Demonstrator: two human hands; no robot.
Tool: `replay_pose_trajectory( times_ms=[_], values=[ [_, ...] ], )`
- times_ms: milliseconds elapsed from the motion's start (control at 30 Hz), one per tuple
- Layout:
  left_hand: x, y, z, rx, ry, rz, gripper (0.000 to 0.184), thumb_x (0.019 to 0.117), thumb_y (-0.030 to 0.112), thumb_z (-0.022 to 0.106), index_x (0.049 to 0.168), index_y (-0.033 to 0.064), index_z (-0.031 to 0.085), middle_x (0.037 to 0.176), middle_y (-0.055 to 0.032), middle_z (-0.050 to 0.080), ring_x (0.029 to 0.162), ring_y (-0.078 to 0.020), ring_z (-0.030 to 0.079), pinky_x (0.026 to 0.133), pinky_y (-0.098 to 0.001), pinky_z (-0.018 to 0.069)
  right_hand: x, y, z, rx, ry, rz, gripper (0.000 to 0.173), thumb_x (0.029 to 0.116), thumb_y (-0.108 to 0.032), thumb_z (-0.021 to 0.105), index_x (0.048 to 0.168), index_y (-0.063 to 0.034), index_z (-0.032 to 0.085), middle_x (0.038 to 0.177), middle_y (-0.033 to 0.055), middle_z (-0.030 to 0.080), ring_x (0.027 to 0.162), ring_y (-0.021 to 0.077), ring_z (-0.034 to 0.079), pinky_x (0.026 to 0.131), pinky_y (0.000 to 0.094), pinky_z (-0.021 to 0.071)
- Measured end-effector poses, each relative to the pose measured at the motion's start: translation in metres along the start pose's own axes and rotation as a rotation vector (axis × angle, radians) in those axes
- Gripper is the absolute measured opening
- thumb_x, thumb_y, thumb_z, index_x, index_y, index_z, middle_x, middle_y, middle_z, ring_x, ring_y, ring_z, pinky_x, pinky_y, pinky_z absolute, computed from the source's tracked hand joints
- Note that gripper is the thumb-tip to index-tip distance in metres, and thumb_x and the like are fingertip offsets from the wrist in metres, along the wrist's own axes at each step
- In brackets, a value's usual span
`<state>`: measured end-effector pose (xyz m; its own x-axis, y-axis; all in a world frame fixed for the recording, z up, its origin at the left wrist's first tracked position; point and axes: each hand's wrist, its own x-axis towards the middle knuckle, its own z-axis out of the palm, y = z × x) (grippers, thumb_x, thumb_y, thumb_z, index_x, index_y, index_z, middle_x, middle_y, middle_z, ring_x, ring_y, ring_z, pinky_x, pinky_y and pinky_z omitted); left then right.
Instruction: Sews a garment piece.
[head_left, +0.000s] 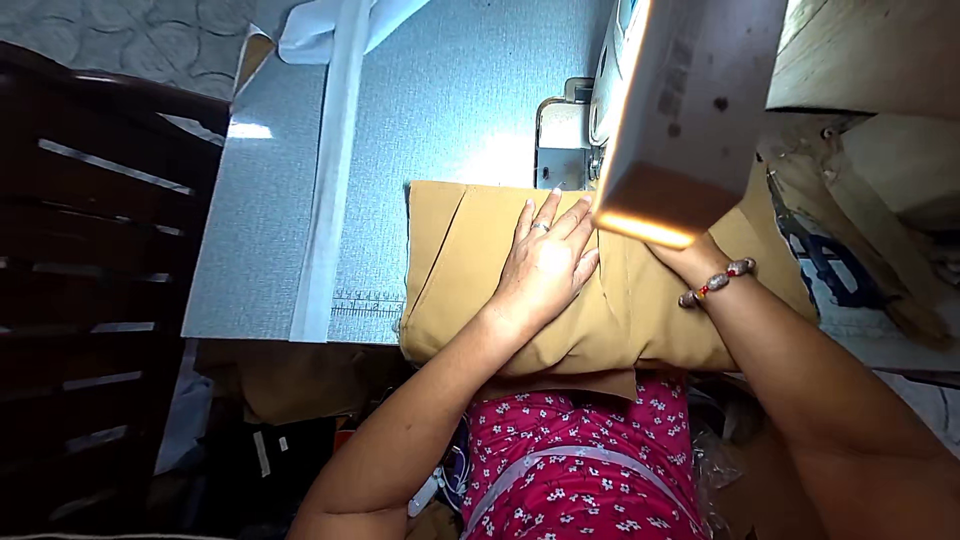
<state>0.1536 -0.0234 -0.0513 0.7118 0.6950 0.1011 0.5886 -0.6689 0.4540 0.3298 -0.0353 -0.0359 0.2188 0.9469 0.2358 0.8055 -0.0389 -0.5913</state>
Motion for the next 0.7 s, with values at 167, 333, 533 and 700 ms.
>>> replay_pose_trajectory(
  times_ms=[167,333,533,700],
  values=[
    [0.012,0.001,-0.015,-0.011,-0.022,-0.026,0.047,0.1059,0.024,0.048,0.146,0.0016,0.054,0.159,-0.0123,0.046,0.154,-0.0390,0.029,0.125,-0.0610,0.0151,0.045,0.069,0.059,-0.039,0.314,-0.267,0.021,0.0922,-0.023,0.062,0.102,-0.0089,0.074,0.106,0.0146,0.072,0.107,0.0300,0.065,0.095,0.0458,0.0475],
    [0.019,-0.010,-0.001,-0.030,0.035,0.014,0.044,0.1038,0.025,0.050,0.141,0.0044,0.061,0.154,-0.0126,0.052,0.151,-0.0411,0.034,0.122,-0.0642,0.0163,-0.008,0.025,0.012,-0.084,0.199,-0.675,0.026,0.0928,0.000,0.055,0.104,-0.0087,0.077,0.106,0.0193,0.072,0.104,0.0364,0.067,0.092,0.0495,0.0468],
    [0.016,-0.008,-0.001,0.012,0.016,0.001,0.049,0.1080,0.035,0.046,0.145,0.0059,0.057,0.155,-0.0128,0.051,0.151,-0.0416,0.033,0.123,-0.0631,0.0165,-0.031,0.023,-0.015,-0.418,0.082,-0.601,0.013,0.0915,-0.002,0.059,0.093,-0.0037,0.071,0.123,0.0237,0.067,0.119,0.0477,0.058,0.093,0.0603,0.0391],
    [0.014,-0.010,0.000,-0.002,0.028,0.009,0.048,0.1074,0.035,0.047,0.143,0.0061,0.060,0.154,-0.0120,0.052,0.150,-0.0410,0.035,0.123,-0.0634,0.0179,-0.046,0.030,-0.010,-0.270,-0.033,-0.509,0.027,0.0906,0.007,0.054,0.111,0.0046,0.072,0.120,0.0242,0.071,0.120,0.0440,0.064,0.107,0.0560,0.0460]
  ],
)
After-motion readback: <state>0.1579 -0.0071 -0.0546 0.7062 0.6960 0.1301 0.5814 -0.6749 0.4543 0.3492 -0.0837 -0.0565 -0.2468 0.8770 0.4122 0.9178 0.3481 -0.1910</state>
